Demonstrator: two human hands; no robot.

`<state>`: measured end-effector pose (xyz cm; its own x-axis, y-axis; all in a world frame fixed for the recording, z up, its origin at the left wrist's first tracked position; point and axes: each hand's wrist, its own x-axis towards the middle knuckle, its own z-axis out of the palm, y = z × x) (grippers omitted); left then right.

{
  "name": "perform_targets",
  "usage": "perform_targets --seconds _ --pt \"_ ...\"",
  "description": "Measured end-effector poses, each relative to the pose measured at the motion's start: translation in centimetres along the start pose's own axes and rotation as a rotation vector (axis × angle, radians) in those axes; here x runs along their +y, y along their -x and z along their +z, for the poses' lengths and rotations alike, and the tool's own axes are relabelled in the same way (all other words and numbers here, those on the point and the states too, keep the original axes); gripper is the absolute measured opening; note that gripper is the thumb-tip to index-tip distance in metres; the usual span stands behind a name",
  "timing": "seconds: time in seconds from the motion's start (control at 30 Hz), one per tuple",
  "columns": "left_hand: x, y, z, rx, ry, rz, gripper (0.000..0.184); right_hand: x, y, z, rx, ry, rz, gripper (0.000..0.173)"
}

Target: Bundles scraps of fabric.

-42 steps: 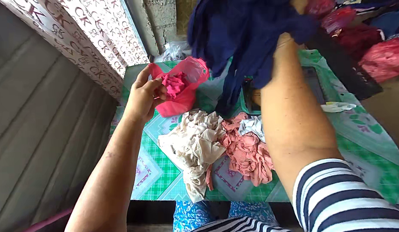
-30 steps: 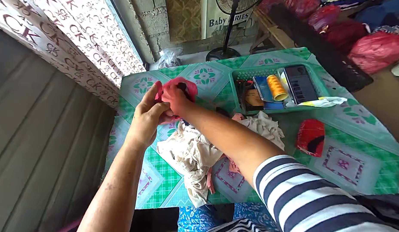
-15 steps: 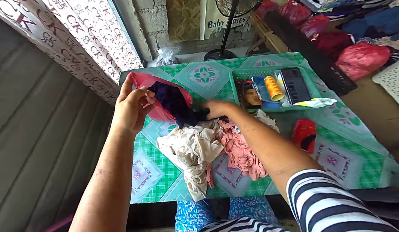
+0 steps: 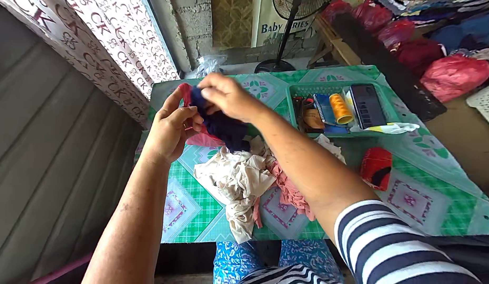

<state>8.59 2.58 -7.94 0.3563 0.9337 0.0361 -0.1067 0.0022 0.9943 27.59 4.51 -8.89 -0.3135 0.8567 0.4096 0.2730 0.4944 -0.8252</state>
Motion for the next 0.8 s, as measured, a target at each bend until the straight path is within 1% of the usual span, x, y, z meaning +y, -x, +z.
perform_targets --seconds 0.03,0.1,0.13,0.17,0.23,0.3,0.33,0.37,0.43,0.47,0.5,0.53,0.57,0.6,0.67,0.73,0.77,0.8 --pt "0.0 -0.1 0.1 0.011 0.017 0.004 0.054 1.0 -0.8 1.0 -0.099 0.178 -0.009 0.025" --pt "0.1 -0.2 -0.1 0.045 0.031 0.011 0.054 2.0 -1.8 2.0 -0.326 0.515 0.098 0.022" --pt "0.0 -0.4 -0.3 0.055 0.027 0.023 0.054 1.8 -2.0 1.8 -0.351 0.578 0.127 0.023" --pt "-0.1 -0.7 -0.6 0.056 0.025 0.039 0.055 1.3 -1.9 1.1 -0.288 0.573 0.128 0.026" --pt "-0.5 -1.0 -1.0 0.064 0.007 0.071 0.054 0.0 -1.0 -0.8 -0.076 0.497 0.114 0.029" --pt "-0.9 -1.4 -1.0 0.066 -0.064 0.104 0.059 -0.1 0.1 -2.7 0.074 0.461 0.179 0.027" --pt "-1.1 -1.6 -0.8 0.062 -0.110 0.117 0.064 0.5 0.8 -3.1 0.105 0.478 0.236 0.027" --pt "-1.4 -1.8 -0.5 0.045 -0.151 0.130 0.072 1.2 1.7 -3.3 0.106 0.508 0.316 0.034" --pt "-2.0 -2.2 0.4 -0.007 -0.232 0.173 0.084 2.7 3.5 -2.7 0.052 0.577 0.469 0.059" --pt "-2.3 -2.3 0.8 -0.035 -0.267 0.197 0.086 3.3 4.2 -2.1 0.017 0.609 0.523 0.064" --pt "-2.6 -2.3 1.2 -0.052 -0.290 0.219 0.086 3.9 4.8 -1.7 -0.025 0.635 0.567 0.061" --pt "-2.9 -2.2 1.6 -0.062 -0.305 0.236 0.085 4.4 5.2 -1.7 -0.054 0.636 0.598 0.054" --pt "-3.3 -1.9 2.0 -0.069 -0.331 0.245 0.081 5.0 5.7 -1.8 -0.054 0.602 0.610 0.045" --pt "-3.5 -1.4 2.3 -0.087 -0.386 0.256 0.076 5.7 6.0 -2.2 -0.016 0.533 0.591 0.035" --pt "-4.2 -1.1 2.7 -0.160 -0.577 0.331 0.062 7.2 6.5 -3.0 0.134 0.362 0.507 0.024" --pt "-5.5 -1.3 2.9 -0.274 -0.851 0.441 0.045 7.9 6.6 -2.9 0.282 0.256 0.401 0.020" --pt "-6.6 -1.6 3.1 -0.324 -0.991 0.496 0.041 7.7 6.6 -2.6 0.345 0.221 0.370 0.020" --pt "-7.8 -1.8 3.5 -0.356 -1.121 0.541 0.042 7.4 6.7 -2.4 0.406 0.160 0.370 0.020"
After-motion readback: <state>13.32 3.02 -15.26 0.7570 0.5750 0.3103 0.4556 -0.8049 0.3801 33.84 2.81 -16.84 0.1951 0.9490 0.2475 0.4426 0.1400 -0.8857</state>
